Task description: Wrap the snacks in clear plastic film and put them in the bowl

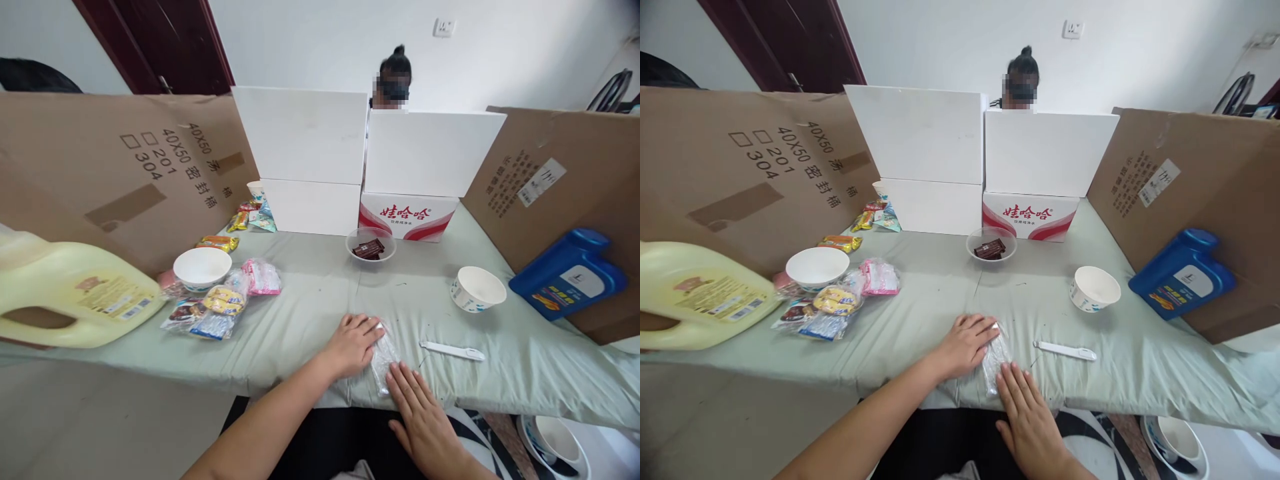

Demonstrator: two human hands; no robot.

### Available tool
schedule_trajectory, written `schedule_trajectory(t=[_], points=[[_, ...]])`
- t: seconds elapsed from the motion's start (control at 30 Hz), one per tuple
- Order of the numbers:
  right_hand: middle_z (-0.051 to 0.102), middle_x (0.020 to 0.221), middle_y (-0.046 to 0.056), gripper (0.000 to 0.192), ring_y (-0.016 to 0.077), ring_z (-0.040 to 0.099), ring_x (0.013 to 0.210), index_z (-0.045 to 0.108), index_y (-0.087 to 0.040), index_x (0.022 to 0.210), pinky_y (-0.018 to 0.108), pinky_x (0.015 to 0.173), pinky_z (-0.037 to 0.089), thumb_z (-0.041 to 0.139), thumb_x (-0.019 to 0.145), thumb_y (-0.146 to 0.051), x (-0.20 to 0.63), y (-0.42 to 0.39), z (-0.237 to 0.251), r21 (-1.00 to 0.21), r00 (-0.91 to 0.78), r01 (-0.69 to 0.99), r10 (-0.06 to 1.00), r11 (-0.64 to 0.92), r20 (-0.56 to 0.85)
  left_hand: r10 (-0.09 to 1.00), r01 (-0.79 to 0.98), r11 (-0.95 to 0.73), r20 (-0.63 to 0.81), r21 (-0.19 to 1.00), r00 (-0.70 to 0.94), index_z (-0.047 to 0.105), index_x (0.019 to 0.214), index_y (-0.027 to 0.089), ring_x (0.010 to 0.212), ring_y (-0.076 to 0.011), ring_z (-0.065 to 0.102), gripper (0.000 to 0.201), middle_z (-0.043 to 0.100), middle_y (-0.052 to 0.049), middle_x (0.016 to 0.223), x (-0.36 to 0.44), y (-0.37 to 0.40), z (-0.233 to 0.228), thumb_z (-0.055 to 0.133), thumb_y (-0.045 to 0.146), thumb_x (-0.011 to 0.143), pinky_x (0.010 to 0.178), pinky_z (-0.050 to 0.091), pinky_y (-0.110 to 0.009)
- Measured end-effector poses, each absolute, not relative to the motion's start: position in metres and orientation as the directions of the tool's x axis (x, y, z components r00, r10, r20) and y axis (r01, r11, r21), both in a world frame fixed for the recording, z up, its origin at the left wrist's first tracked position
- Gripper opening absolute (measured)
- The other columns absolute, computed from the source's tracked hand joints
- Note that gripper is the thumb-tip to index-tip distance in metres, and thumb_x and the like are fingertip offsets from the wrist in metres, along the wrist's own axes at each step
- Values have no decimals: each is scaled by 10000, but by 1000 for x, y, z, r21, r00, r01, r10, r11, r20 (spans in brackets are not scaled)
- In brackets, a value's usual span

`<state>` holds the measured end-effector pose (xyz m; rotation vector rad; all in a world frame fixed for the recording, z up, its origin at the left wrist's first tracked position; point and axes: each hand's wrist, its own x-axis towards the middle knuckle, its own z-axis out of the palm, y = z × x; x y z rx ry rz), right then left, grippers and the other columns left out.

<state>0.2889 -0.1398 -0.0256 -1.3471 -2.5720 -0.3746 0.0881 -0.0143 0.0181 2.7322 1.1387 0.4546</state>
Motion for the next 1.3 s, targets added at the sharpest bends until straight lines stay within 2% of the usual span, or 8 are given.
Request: schedule_trajectory(t=[0.1, 0.2, 0.4, 0.5, 0.63, 0.87, 1.1, 1.3], points=[[314, 1536, 70, 668, 262, 244, 1422, 284, -149, 1484, 415, 1120, 276, 481, 849, -219, 286, -144, -27, 125, -530, 844, 780, 521, 333, 753, 729, -655, 264, 201, 603, 634, 1120, 188, 1133, -299, 479, 261, 606, -95, 1219, 103, -8, 25, 496, 280, 919, 951, 370, -470], [356, 1516, 72, 627, 254, 276, 1409, 309, -152, 1473, 413, 1114, 287, 467, 869, -218, 284, -144, -29, 107, -513, 852, 777, 513, 364, 648, 613, -762, 238, 210, 724, 670, 917, 180, 989, -240, 532, 203, 645, -79, 980, 117, -4, 25, 482, 256, 931, 877, 427, -384], [495, 1423, 47, 501, 245, 426, 1302, 437, -199, 1397, 406, 1070, 315, 473, 898, -225, 288, -141, -24, 56, -516, 842, 771, 536, 373, 705, 666, -709, 269, 234, 656, 575, 1212, 226, 1153, -282, 467, 342, 549, -89, 1266, 112, 2, 9, 579, 338, 889, 973, 392, -459], [595, 1296, 53, 429, 241, 520, 1165, 503, -248, 1334, 414, 1017, 346, 510, 905, -250, 285, -135, -16, -17, -504, 839, 787, 544, 356, 719, 664, -693, 329, 280, 612, 608, 1148, 175, 1114, -253, 491, 258, 583, -99, 1201, 104, 3, 7, 509, 207, 912, 972, 399, -423], [649, 1106, 57, 294, 232, 550, 1059, 597, -279, 1190, 434, 1003, 345, 540, 908, -342, 276, -131, -15, -119, -440, 828, 767, 548, 468, 613, 511, -787, 357, 345, 704, 656, 1031, 180, 1017, -217, 524, 181, 647, -58, 1051, 100, 0, 6, 519, 194, 915, 918, 427, -372], [665, 957, 52, 275, 182, 575, 1013, 617, -179, 1071, 379, 973, 414, 408, 921, -81, 273, -127, -6, -133, -561, 651, 592, 747, 579, 593, 476, -796, 323, 374, 737, 654, 1075, 206, 1033, -231, 521, 209, 646, -49, 1107, 100, -1, 4, 584, 201, 878, 902, 419, -379], [657, 896, 52, 250, 155, 600, 794, 600, -194, 1056, 271, 695, 472, 403, 922, -115, 284, -88, 24, -175, -686, 599, 614, 781, 390, 658, 480, -703, 224, 525, 719, 360, 1414, 202, 1091, -272, 501, 823, 628, -66, 1163, 98, 3, 5, 755, 387, 717, 980, 380, -436], [676, 988, 52, 275, 131, 637, 765, 595, -216, 1088, 234, 678, 439, 401, 914, -128, 277, -29, 24, -324, -591, 746, 803, 582, 81, 715, 449, -609, 207, 654, 668, 186, 1491, 196, 1084, -264, 517, 984, 601, -89, 1171, 96, 6, 3, 748, 274, 687, 986, 408, -422]])
